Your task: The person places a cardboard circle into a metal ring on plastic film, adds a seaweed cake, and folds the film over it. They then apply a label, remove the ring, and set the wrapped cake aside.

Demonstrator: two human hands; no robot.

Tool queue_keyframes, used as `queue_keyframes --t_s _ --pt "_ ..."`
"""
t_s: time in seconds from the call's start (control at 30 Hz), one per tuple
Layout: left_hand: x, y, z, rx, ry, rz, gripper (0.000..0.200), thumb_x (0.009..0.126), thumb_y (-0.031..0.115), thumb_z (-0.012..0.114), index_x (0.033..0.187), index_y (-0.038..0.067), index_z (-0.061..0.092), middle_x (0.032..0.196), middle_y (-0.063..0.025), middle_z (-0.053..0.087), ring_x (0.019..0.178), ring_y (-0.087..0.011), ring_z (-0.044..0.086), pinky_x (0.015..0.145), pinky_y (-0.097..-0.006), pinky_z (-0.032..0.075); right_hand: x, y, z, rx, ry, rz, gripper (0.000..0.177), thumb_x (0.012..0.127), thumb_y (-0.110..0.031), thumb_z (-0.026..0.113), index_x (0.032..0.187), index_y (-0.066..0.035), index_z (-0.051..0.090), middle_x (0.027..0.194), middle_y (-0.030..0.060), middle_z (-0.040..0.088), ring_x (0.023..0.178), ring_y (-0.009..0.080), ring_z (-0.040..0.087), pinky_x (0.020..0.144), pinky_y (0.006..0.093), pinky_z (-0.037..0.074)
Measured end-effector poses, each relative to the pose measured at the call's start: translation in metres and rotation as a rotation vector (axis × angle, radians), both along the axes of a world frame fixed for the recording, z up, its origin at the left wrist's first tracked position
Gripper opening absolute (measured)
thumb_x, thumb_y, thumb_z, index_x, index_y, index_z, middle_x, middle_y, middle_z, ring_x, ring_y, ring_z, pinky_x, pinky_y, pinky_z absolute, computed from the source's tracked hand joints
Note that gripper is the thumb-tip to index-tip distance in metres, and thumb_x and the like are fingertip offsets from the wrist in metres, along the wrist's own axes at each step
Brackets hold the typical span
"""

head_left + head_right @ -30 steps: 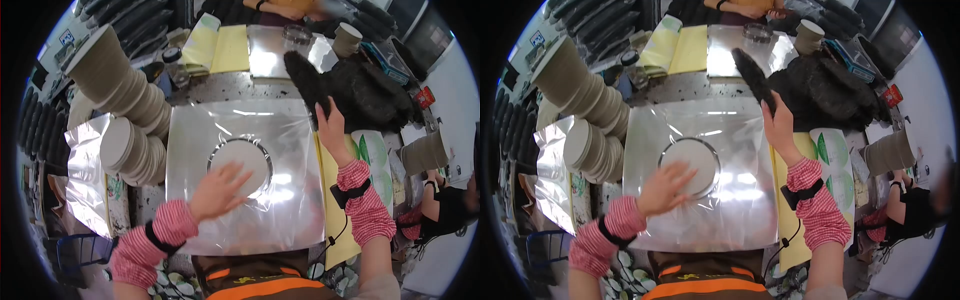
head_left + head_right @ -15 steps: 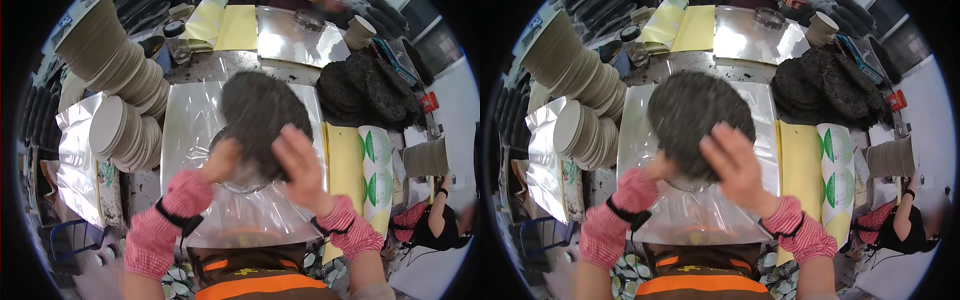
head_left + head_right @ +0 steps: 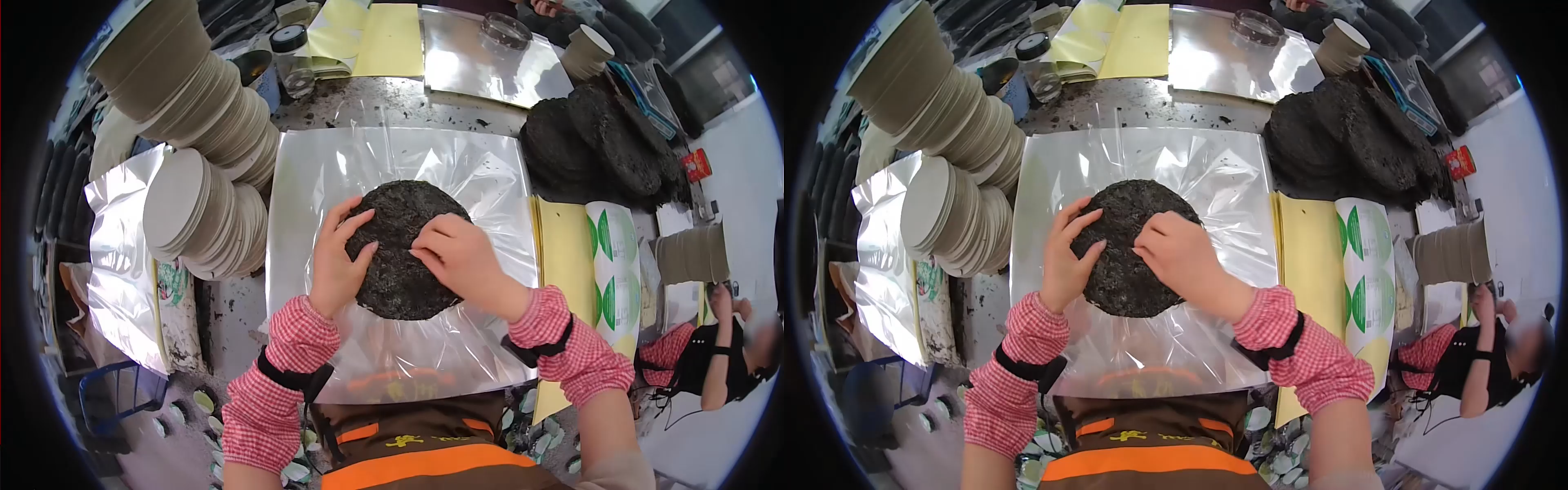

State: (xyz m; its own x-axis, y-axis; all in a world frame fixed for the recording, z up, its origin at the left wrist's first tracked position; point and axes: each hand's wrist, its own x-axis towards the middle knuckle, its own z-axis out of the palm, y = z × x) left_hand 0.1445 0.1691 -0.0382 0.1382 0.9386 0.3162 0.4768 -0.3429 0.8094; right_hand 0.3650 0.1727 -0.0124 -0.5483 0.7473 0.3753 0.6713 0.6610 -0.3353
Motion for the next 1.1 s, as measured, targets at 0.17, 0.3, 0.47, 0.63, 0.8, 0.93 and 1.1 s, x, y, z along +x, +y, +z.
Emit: queue_keyframes --t_s 0.17,0.3,0.47,0.63,0.8,0.93,1.1 --pt "0.013 -0.006 -0.006 -0.023 0.024 -0.012 0.045 0.074 -0.01 0.066 0.118 0.001 0.062 0.131 -0.0138 0.051 0.124 -0.034 0.051 0.106 -0.0394 0.043 -0.005 0.001 -0.016 -0.013 -0.167 0.069 0.02 0.073 -0.017 0.079 0.085 -0.003 0.071 0.115 0.0126 0.062 0.104 0.0295 0.06 0.089 0.0423 0.05" --pt "0.01 -0.005 -0.001 0.007 0.096 -0.004 0.047 0.073 -0.011 0.067 0.118 0.001 0.062 0.13 -0.0139 0.049 0.121 -0.0323 0.053 0.103 -0.0379 0.045 0.013 0.004 -0.012 -0.104 0.145 0.107 0.051 0.077 -0.032 0.08 0.12 -0.006 0.068 0.135 0.0167 0.055 0.133 0.0353 0.046 0.11 0.0442 0.039" --pt "0.004 0.008 0.037 0.023 0.544 -0.358 0.077 0.062 0.013 0.088 0.13 0.0 0.052 0.124 -0.0155 0.051 0.11 -0.035 0.058 0.092 -0.0387 0.051 0.001 -0.006 -0.006 -0.093 -0.24 0.111 0.107 0.079 -0.067 0.063 0.142 0.015 0.038 0.152 0.029 0.034 0.146 0.0371 0.029 0.121 0.0447 0.022" --pt "0.021 0.027 0.035 -0.119 0.929 -0.573 0.121 0.047 0.025 0.095 0.141 -0.014 0.03 0.113 -0.0186 0.051 0.104 -0.0345 0.064 0.083 -0.036 0.057 -0.008 -0.009 -0.019 -0.122 -0.355 0.083 0.11 0.077 -0.066 0.066 0.145 0.014 0.032 0.155 0.0296 0.03 0.149 0.0391 0.022 0.121 0.0466 0.021" --pt "0.045 0.028 0.02 -0.191 1.193 -0.51 0.12 0.045 0.021 0.095 0.141 -0.015 0.032 0.117 -0.0187 0.053 0.102 -0.0323 0.065 0.08 -0.0347 0.059 -0.015 -0.007 -0.033 -0.421 -0.308 0.044 0.119 0.072 -0.059 0.076 0.149 0.013 0.021 0.158 0.0301 0.021 0.149 0.0428 0.019 0.118 0.0575 0.021" --pt "0.043 0.025 0.013 -0.154 1.177 -0.474 0.117 0.046 0.018 0.094 0.141 -0.015 0.034 0.12 -0.0196 0.054 0.103 -0.0329 0.065 0.083 -0.0351 0.058 -0.027 -0.011 -0.034 -0.234 -0.469 -0.043 0.103 0.075 -0.048 0.079 0.146 0.009 0.033 0.153 0.0283 0.031 0.145 0.0428 0.027 0.115 0.0522 0.031" --pt "0.001 0.003 0.041 0.096 0.724 -0.653 0.037 0.082 0.022 0.073 0.11 0.001 0.061 0.105 -0.0123 0.061 0.093 -0.0306 0.063 0.08 -0.043 0.051 -0.003 -0.017 -0.005 -0.158 -0.228 0.031 0.037 0.081 -0.037 0.074 0.095 -0.003 0.069 0.102 0.0127 0.068 0.099 0.0319 0.064 0.098 0.043 0.046"
